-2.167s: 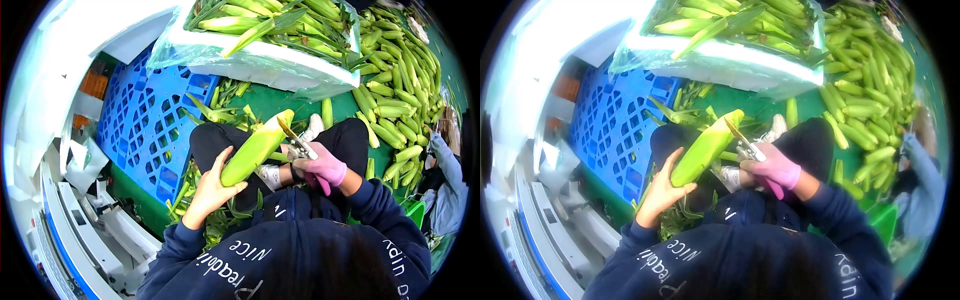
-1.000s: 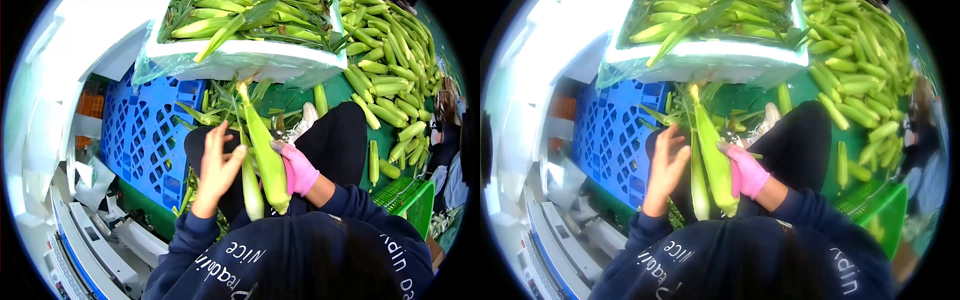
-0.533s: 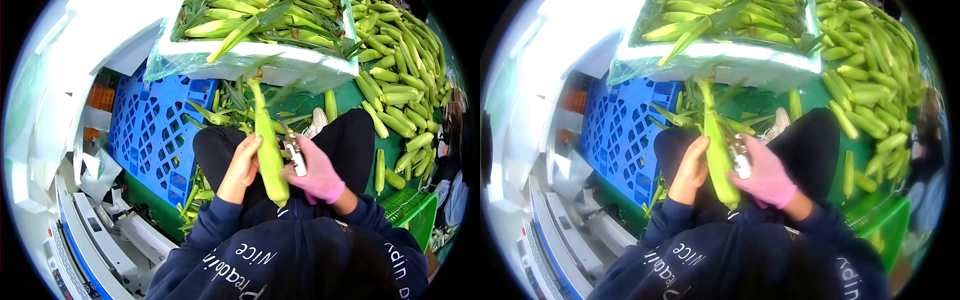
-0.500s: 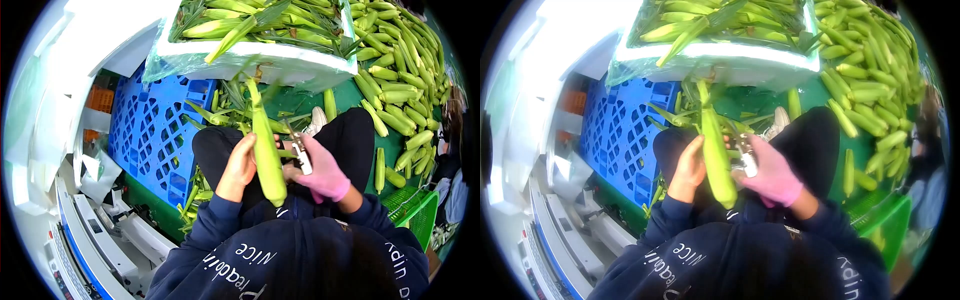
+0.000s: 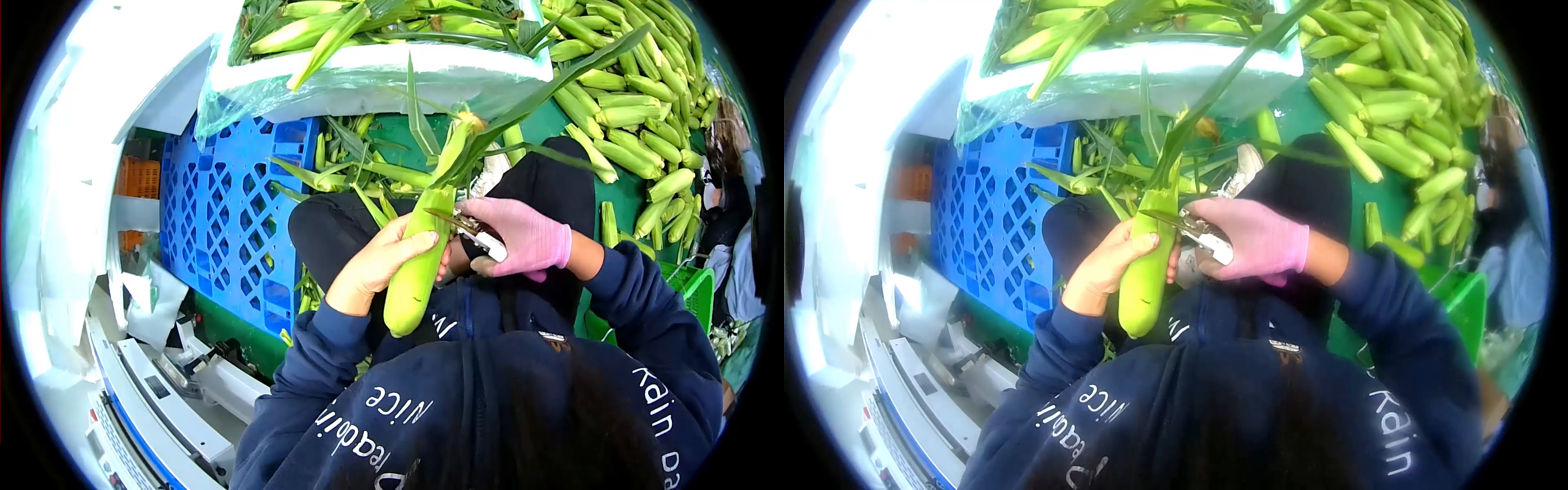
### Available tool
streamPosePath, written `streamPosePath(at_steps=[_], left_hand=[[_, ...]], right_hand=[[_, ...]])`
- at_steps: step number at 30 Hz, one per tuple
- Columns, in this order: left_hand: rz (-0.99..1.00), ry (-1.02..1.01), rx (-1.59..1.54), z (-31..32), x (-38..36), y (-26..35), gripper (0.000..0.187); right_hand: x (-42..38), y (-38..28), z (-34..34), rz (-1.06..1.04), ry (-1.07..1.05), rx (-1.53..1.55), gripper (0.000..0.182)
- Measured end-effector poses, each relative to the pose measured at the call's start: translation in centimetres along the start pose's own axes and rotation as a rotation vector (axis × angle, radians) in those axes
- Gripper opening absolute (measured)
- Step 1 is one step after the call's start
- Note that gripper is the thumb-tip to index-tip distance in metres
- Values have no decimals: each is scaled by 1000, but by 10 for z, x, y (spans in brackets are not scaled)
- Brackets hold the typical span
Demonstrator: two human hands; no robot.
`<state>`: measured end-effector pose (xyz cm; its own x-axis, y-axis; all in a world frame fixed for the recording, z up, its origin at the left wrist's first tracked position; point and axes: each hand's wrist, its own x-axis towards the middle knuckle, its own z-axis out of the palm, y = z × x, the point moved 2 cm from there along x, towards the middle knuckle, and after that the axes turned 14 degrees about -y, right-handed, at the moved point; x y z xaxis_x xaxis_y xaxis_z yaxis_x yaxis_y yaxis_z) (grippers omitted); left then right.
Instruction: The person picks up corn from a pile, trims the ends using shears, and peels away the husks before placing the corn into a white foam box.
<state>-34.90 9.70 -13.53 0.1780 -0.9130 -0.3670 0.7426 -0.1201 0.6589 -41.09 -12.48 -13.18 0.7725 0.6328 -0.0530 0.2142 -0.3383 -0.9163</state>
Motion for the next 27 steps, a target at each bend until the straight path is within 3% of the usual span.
streamPosePath(at_steps=[5, 8, 9, 11, 12, 13, 16, 18, 19, 21, 23, 25, 26, 27], left_hand=[[-33, 12, -77, -3, -10, 6, 50], [108, 102, 0, -15, -16, -11, 56], [148, 138, 50, -19, -19, -12, 58], [271, 212, 158, -22, -27, -13, 62], [385, 178, 174, -19, -32, -10, 50], [431, 212, 286, -15, -35, -8, 51], [551, 298, 744, -6, -36, 8, 54], [578, 368, 921, 3, -33, 15, 55], [519, 387, 923, 0, -30, 12, 80], [508, 352, 986, 8, -22, 11, 92], [480, 245, 1133, 7, -15, 9, 110], [447, 181, 968, 10, -7, 2, 125], [427, 176, 911, 10, -3, -4, 131], [459, 144, 999, 9, -1, -7, 136]], right_hand=[[0, -4, 2, 108, -68, 80, 34], [-4, 17, 24, 246, 105, 628, 31], [-6, 3, 11, 385, 101, 840, 33], [-4, 5, 13, 293, 205, 1265, 39], [2, 8, 24, 104, 286, 1470, 41], [-2, 6, 31, 110, 217, 1603, 44], [0, -20, 40, 134, 195, 1580, 47], [5, -41, 28, 223, 213, 1314, 36], [9, -45, 28, 209, 308, 1153, 34], [13, -50, 27, 206, 441, 927, 30], [12, -57, 19, 247, 377, 828, 30], [10, -47, 21, 286, 326, 652, 37], [7, -36, 28, 187, 352, 686, 39], [1, -35, 27, 289, 290, 815, 40]])
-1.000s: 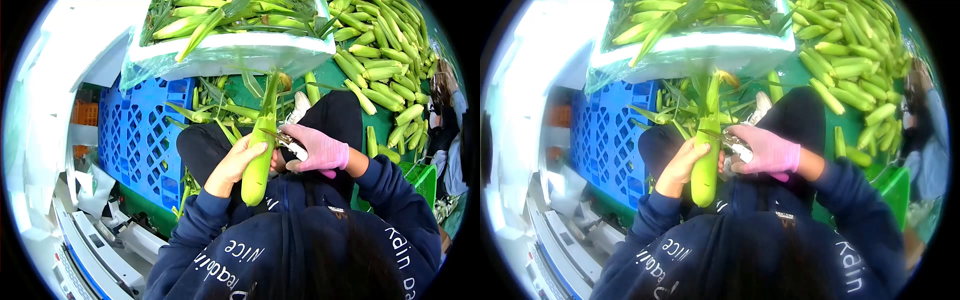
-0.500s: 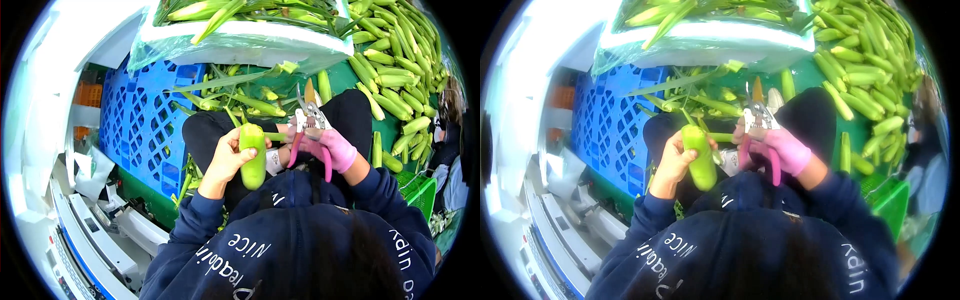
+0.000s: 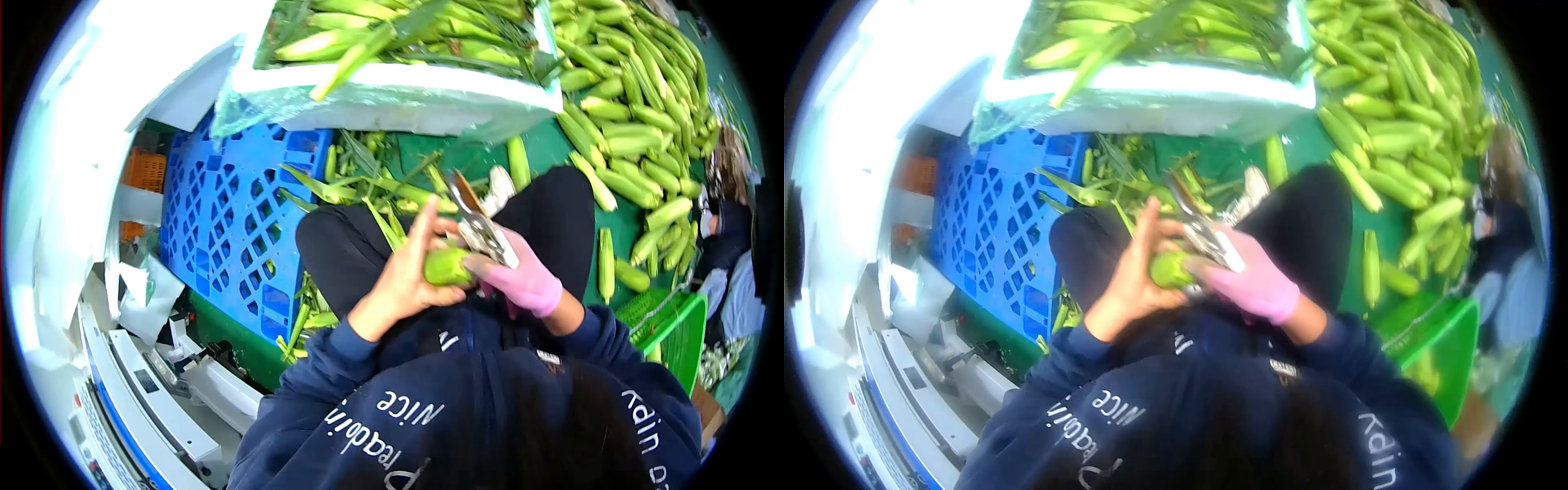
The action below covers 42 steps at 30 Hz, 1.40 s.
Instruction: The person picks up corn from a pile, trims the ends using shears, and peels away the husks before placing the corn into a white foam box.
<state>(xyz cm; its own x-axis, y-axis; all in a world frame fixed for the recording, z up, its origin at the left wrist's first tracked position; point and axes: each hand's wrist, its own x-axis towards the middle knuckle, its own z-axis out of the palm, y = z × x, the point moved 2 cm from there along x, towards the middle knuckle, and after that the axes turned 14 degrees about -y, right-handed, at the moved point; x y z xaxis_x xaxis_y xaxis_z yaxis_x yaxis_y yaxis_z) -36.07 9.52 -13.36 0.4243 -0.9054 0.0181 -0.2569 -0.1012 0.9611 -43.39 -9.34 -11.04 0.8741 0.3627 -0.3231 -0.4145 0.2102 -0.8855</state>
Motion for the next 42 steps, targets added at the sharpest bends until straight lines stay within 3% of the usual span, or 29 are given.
streamPosePath(at_steps=[2, 5, 8, 9, 11, 12, 13, 15, 17, 19, 21, 23, 26, 27, 29, 32, 35, 36, 37, 39, 41, 42], left_hand=[[-122, -16, -95, 11, 0, -6, 132], [-82, -78, 13, 24, 5, -16, 131], [-169, -77, -36, 28, 15, -11, 125], [-88, 153, 132, 26, 22, 0, 100], [-230, 393, 449, 17, 30, 11, 69], [-293, 452, 538, 14, 35, 25, 49], [-356, 411, 445, 18, 37, 26, 45], [-351, 456, 218, 21, 42, 40, 39], [-424, 503, 165, 15, 50, 44, 34], [-348, 462, 144, 11, 56, 39, 35], [-322, 369, 51, 9, 65, 47, 41], [-210, 270, -55, 7, 72, 44, 45], [-144, 141, -737, -1, 78, 39, 49], [-94, 87, -940, -2, 79, 36, 51], [-106, 110, -1145, 0, 80, 38, 50], [-89, 94, -1279, 1, 82, 37, 48], [-104, 76, -1195, 2, 86, 37, 49], [-226, 98, -1040, 1, 90, 42, 53], [-298, -9, -875, -4, 93, 40, 56], [-221, -118, -622, -23, 102, 26, 56], [-178, 73, -45, -83, 113, 27, 44], [-126, 317, 181, -120, 123, 28, 36]], right_hand=[[-9, -4, -4, 173, -38, 116, 42], [-16, 10, -14, 223, -74, 51, 53], [-12, 17, -19, 13, -37, 114, 56], [-11, 11, -22, 46, 14, 137, 48], [-9, 2, -26, 120, 113, 203, 35], [-1, 5, -25, -38, 178, 160, 27], [4, 9, -25, -77, 225, 126, 30], [24, 24, -28, -533, 379, -445, 35], [18, -10, -6, -396, 449, -483, 40], [20, -16, -7, -449, 510, -545, 39], [17, -12, -23, -366, 482, -377, 39], [8, -3, -33, -425, 415, -198, 34], [-28, -34, -37, -98, 288, 395, 32], [-23, -25, -39, -282, 288, 599, 32], [-25, -19, -46, -313, 243, 900, 32], [-31, -17, -50, -436, 119, 990, 44], [-30, -9, -52, -382, 202, 975, 49], [-31, 0, -61, -339, 235, 878, 50], [-31, 3, -73, -309, 253, 774, 50], [-43, -3, -110, -178, 455, 329, 54], [-61, -9, -172, -212, 594, 7, 57], [-76, 10, -233, -336, 725, -87, 56]])
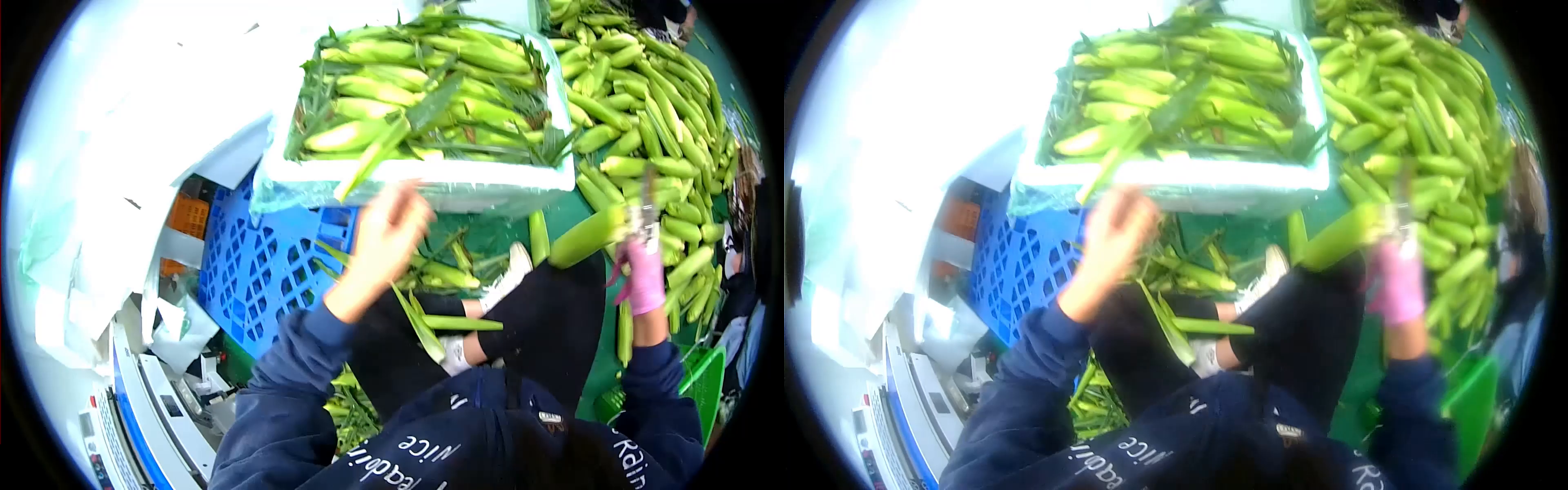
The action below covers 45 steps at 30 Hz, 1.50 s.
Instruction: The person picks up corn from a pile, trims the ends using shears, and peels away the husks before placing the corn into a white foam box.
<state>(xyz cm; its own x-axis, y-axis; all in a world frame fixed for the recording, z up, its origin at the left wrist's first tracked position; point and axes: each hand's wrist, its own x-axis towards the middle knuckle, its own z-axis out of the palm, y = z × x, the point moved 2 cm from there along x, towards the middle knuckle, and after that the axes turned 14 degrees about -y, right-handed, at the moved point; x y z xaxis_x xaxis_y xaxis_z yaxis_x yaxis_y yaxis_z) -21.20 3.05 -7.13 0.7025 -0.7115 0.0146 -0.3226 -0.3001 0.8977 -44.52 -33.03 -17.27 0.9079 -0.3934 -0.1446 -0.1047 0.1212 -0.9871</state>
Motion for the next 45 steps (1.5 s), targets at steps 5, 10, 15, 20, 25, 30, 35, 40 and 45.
streamPosePath(at_steps=[5, 10, 15, 20, 25, 30, 35, 40, 45], left_hand=[[-53, 69, 1185, -138, 126, -54, 39], [-179, -454, 1331, -102, 161, -62, 63], [238, 22, 1028, -65, 119, 3, 57], [1, 46, -748, -54, -26, 14, 63], [-246, 288, -1268, 22, -110, -58, 65], [-290, 22, -1290, 54, -146, -75, 69], [-309, -215, -1160, 42, -144, -53, 59], [-191, -464, -1303, 39, -155, -50, 69], [-150, -427, -1242, 51, -151, -44, 68]], right_hand=[[42, -70, -84, -214, 473, -375, 38], [25, -53, 9, -372, 404, -353, 42], [-27, 30, 161, 36, -78, -337, 42], [-82, 54, 204, 180, -506, -205, 34], [-64, 48, 205, 136, -472, -104, 23], [-46, -19, 211, 89, -721, -260, 34], [-48, -81, 225, -206, -765, -683, 39], [-50, -119, 214, -238, -909, -900, 30], [-55, -110, 207, -191, -962, -820, 43]])
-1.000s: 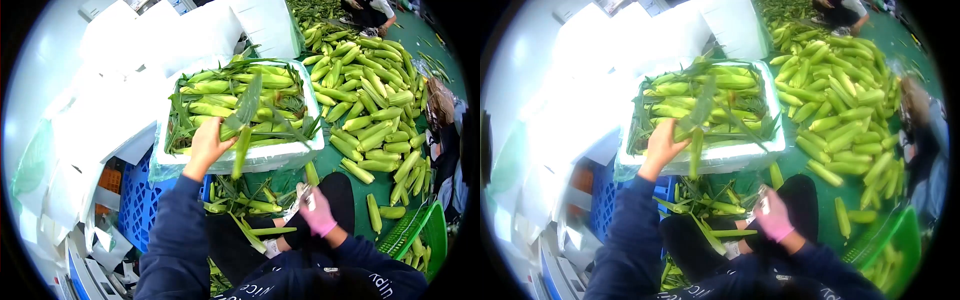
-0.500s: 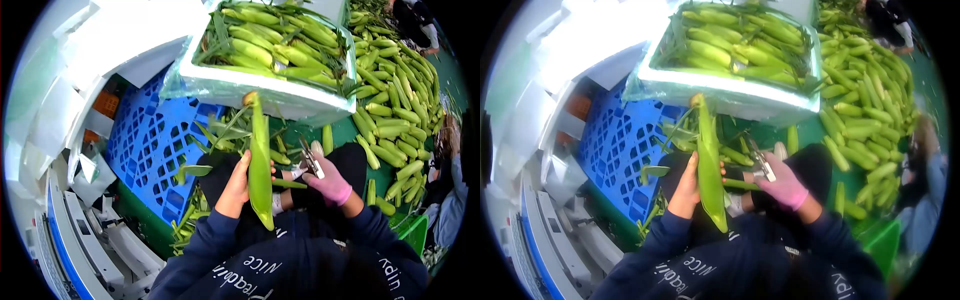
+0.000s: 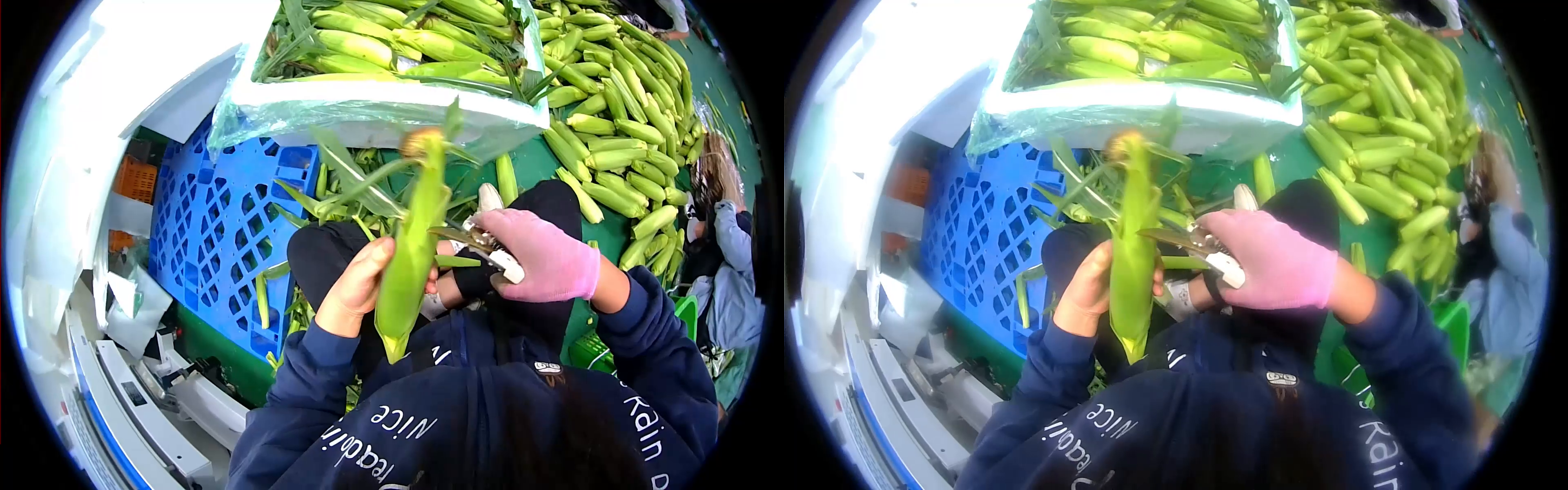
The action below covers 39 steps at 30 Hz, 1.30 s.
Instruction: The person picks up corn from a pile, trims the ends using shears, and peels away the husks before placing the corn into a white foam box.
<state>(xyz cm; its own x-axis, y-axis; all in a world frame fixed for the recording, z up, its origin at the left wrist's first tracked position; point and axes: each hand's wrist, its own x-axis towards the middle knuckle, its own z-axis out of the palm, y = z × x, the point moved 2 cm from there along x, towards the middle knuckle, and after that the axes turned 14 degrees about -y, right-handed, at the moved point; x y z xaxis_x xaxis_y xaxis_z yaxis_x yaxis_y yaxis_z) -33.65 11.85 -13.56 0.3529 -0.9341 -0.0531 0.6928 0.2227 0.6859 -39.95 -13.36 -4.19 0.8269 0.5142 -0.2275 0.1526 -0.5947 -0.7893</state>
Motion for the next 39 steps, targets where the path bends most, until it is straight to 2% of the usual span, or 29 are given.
streamPosePath(at_steps=[1, 4, 5, 8, 9, 10, 12, 13, 14, 15, 16, 17, 18, 19, 20, 22, 23, 25, 26, 27, 30, 33, 37, 39], left_hand=[[-78, -71, 24, 3, 5, 2, 68], [-194, -76, -20, -2, 5, -8, 70], [-196, -128, -67, 1, 7, -8, 63], [-177, -224, -123, 9, 16, -8, 64], [-177, -112, -99, 6, 16, -13, 68], [-172, 1, -74, 3, 12, -22, 73], [-111, 195, 207, -1, 6, -33, 101], [-103, 253, 636, 0, 3, -37, 103], [-97, 308, 1068, 3, 0, -40, 105], [-163, 411, 1010, 12, 3, -39, 101], [-104, 499, 904, 5, 1, -44, 97], [-41, 585, 800, -8, -1, -49, 93], [23, 673, 695, -18, -4, -49, 89], [104, 731, 512, -22, -2, -34, 66], [315, 810, 370, -30, 6, -21, 48], [370, 869, 296, -45, 12, 12, 42], [309, 883, 338, -52, 14, 26, 43], [207, 940, 506, -59, 23, 37, 47], [252, 932, 492, -61, 29, 37, 47], [296, 921, 471, -55, 36, 36, 47], [416, 857, 380, -43, 45, 28, 47], [667, 929, 311, -23, 49, 14, 44], [767, 923, 261, -21, 41, -6, 48], [720, 1008, 252, -24, 39, -15, 49]], right_hand=[[1, 3, 1, 2, -40, 5, 44], [2, 9, -3, 13, -134, -117, 59], [2, 15, -2, -83, -86, -227, 55], [3, 20, -1, 88, -244, -100, 38], [3, 22, 0, 153, -283, -104, 32], [2, 35, 11, 77, -179, -30, 25], [5, 54, 35, -43, -8, 429, 23], [3, 58, 39, -31, 9, 481, 20], [3, 62, 45, 22, 3, 706, 24], [1, 66, 51, 78, -6, 928, 27], [-1, 70, 60, 138, -15, 1152, 31], [-1, 76, 71, 111, 35, 1124, 40], [-2, 79, 77, 148, 77, 1139, 40], [-3, 72, 78, 122, 91, 1225, 41], [-5, 65, 78, 97, 108, 1312, 43], [-6, 63, 93, 67, 78, 1326, 45], [-7, 56, 95, 36, 51, 1348, 47], [-3, 54, 102, -39, 2, 1099, 46], [0, 53, 104, -100, 0, 971, 43], [0, 54, 104, -137, -10, 1018, 39], [4, 55, 99, 45, -29, 1211, 39], [6, 57, 97, 100, -28, 1336, 38], [8, 55, 90, 91, -3, 1317, 48], [11, 56, 91, 115, 50, 1216, 50]])
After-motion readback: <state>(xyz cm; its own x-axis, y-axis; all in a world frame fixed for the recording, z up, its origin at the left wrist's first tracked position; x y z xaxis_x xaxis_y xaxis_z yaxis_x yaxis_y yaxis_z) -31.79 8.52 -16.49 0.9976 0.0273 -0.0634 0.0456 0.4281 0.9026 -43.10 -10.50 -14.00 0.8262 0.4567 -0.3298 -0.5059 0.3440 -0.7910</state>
